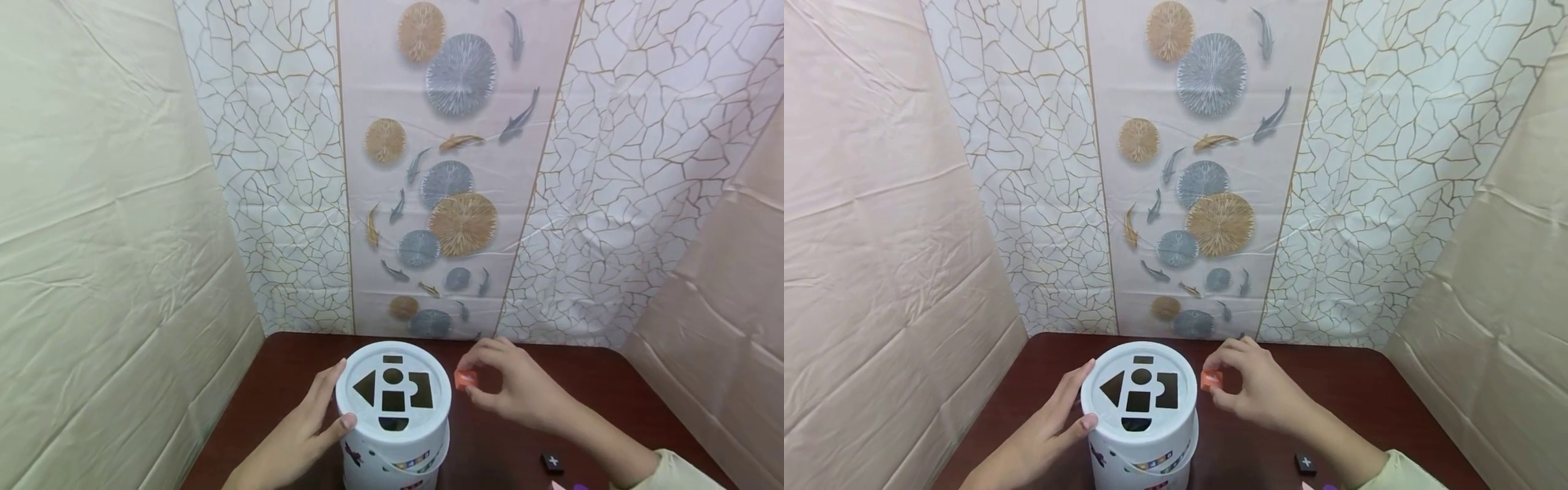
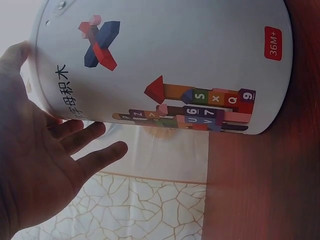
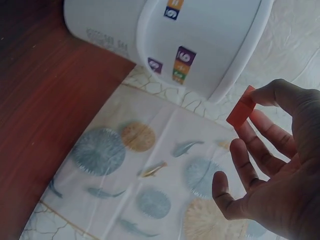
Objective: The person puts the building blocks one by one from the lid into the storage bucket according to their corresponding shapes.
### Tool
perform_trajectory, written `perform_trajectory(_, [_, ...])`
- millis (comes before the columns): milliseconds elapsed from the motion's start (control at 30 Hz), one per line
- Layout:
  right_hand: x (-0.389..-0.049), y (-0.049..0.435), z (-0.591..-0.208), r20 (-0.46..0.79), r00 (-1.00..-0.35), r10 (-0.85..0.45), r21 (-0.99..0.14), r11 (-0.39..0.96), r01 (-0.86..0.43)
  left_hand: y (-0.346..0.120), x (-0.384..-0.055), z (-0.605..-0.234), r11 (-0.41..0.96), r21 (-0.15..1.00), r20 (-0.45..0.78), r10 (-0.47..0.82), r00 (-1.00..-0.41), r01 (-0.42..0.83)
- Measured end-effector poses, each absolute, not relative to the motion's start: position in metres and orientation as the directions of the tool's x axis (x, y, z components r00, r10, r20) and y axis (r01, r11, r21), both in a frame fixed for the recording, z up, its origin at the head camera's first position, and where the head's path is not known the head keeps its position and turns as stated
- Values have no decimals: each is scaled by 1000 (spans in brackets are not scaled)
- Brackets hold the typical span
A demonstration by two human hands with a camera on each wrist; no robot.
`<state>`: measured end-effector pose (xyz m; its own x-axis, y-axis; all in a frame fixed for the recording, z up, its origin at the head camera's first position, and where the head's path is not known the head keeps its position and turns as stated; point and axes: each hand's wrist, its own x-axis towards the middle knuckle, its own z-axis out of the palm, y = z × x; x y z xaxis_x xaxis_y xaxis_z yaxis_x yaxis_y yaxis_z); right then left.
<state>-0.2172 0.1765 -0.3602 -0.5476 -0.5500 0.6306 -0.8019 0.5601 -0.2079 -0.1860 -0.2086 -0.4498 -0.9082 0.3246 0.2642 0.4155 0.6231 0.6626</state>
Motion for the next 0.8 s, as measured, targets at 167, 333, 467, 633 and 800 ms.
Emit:
perform_trajectory(167, [-216, 164, -356, 620, -553, -557, -235, 540, -808, -208, -187, -449, 621, 665, 265, 324, -908, 415])
perform_trajectory(333, [-216, 152, -356, 609, -563, -559, -265, 525, -809, -208, -187, -451, 613, 682, 246, 323, -914, 400])
perform_trajectory(467, [-217, 142, -359, 591, -569, -572, -289, 509, -811, -208, -186, -453, 609, 691, 232, 321, -918, 388])
perform_trajectory(633, [-215, 132, -359, 558, -600, -573, -328, 511, -794, -208, -187, -453, 601, 705, 220, 319, -922, 376])
perform_trajectory(800, [-215, 122, -361, 568, -572, -592, -337, 467, -818, -207, -189, -452, 597, 718, 201, 314, -928, 358])
